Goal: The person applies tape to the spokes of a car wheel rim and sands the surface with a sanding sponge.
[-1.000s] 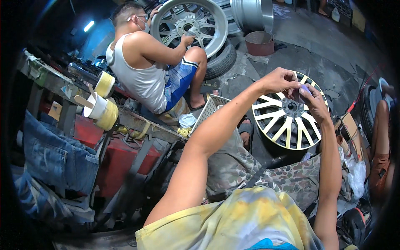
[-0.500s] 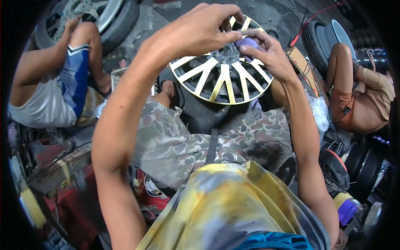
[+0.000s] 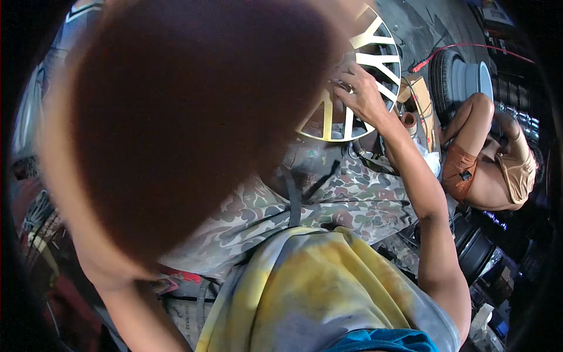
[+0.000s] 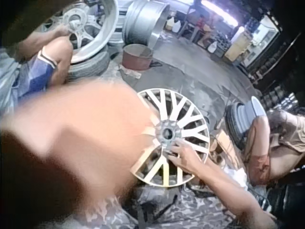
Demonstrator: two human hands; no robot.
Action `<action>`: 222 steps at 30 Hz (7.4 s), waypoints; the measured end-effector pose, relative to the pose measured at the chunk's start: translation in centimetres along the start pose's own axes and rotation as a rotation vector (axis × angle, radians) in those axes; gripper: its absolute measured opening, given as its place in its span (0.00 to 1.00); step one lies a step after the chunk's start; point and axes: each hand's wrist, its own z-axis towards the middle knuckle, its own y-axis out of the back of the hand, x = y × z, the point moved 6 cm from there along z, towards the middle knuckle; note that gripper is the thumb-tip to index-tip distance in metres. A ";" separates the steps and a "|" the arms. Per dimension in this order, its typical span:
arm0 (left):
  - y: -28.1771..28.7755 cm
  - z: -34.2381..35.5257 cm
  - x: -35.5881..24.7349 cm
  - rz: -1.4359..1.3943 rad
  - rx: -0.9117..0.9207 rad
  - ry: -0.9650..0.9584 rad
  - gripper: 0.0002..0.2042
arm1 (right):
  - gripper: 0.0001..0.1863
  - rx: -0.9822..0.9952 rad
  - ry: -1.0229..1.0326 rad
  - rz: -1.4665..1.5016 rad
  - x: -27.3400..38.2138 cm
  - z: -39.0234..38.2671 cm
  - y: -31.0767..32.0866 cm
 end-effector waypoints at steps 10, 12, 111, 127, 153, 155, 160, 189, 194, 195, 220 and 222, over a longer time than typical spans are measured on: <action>-3.5 -10.8 -13.0 -0.235 0.866 -0.704 0.19 | 0.12 0.353 0.276 -0.241 -1.3 2.4 -2.4; -3.1 -9.8 -13.1 -0.249 0.741 -0.969 0.20 | 0.12 0.187 0.415 -0.193 0.2 2.7 -2.9; -3.9 -8.0 -14.4 -0.206 0.754 -0.752 0.21 | 0.08 0.235 0.340 -0.090 3.5 -0.6 -4.8; -2.7 -7.1 -12.5 -0.253 0.628 -0.718 0.30 | 0.06 0.223 0.334 -0.046 4.9 -1.4 -5.3; -2.3 -6.3 -11.8 -0.313 0.597 -0.731 0.28 | 0.05 0.254 0.294 0.124 5.3 -2.6 -6.3; -2.2 -6.3 -11.6 -0.301 0.597 -0.724 0.29 | 0.08 0.213 0.280 0.027 3.0 -1.9 -5.1; -3.1 -5.9 -12.2 -0.246 0.675 -0.794 0.30 | 0.11 0.250 0.267 -0.155 2.0 -2.5 -5.9; -8.7 -5.0 -13.3 0.120 0.641 -0.748 0.11 | 0.14 -0.352 -0.416 0.105 1.3 -7.0 -5.9; -9.6 -4.0 -10.5 0.067 0.480 -0.502 0.08 | 0.15 -0.216 -0.498 0.278 3.0 -9.6 -7.0; -9.5 -3.7 -10.1 0.003 0.511 -0.521 0.07 | 0.15 -0.202 -0.501 0.294 3.4 -9.2 -6.4; -22.8 -4.6 -4.7 -0.273 0.492 -0.260 0.21 | 0.13 -0.623 -0.515 0.237 -2.7 -17.7 4.9; -23.8 -4.6 -5.5 -0.281 0.458 -0.236 0.21 | 0.15 -0.598 -0.647 0.290 -4.5 -20.5 3.6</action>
